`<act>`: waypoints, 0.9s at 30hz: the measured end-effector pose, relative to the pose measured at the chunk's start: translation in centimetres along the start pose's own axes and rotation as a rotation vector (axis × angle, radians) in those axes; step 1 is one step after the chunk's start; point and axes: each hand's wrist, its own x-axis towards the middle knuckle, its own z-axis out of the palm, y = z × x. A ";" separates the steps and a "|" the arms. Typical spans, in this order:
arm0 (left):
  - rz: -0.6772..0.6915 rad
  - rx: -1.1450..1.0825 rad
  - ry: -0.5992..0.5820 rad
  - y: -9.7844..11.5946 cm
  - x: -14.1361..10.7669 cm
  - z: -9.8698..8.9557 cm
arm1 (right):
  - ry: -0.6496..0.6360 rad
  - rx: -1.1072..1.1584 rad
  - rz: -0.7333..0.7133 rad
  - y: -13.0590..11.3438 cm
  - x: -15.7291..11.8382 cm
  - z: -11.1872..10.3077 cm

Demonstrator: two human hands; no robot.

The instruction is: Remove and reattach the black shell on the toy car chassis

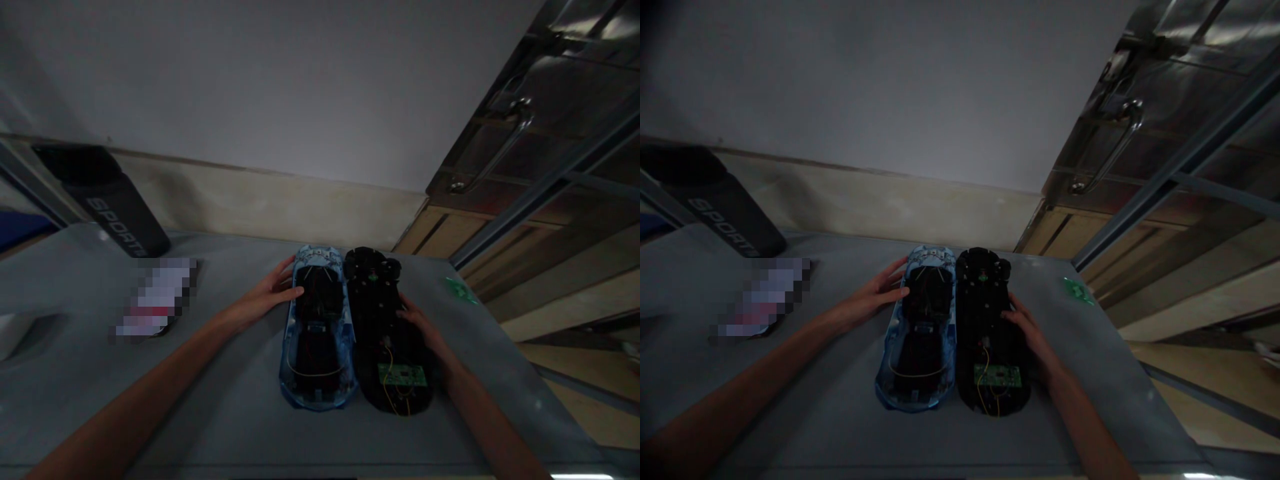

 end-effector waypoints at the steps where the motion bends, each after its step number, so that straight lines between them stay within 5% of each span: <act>1: -0.001 -0.001 -0.001 0.0 0.0 0.0 | -0.006 -0.005 0.005 -0.1 -0.1 0.0; 9: -0.008 -0.005 -0.006 0.1 0.0 0.0 | 0.083 0.012 0.071 -0.4 -0.6 0.4; 27: 0.001 0.017 0.008 -0.9 0.3 -0.6 | 0.026 0.003 0.044 -0.5 -0.6 0.0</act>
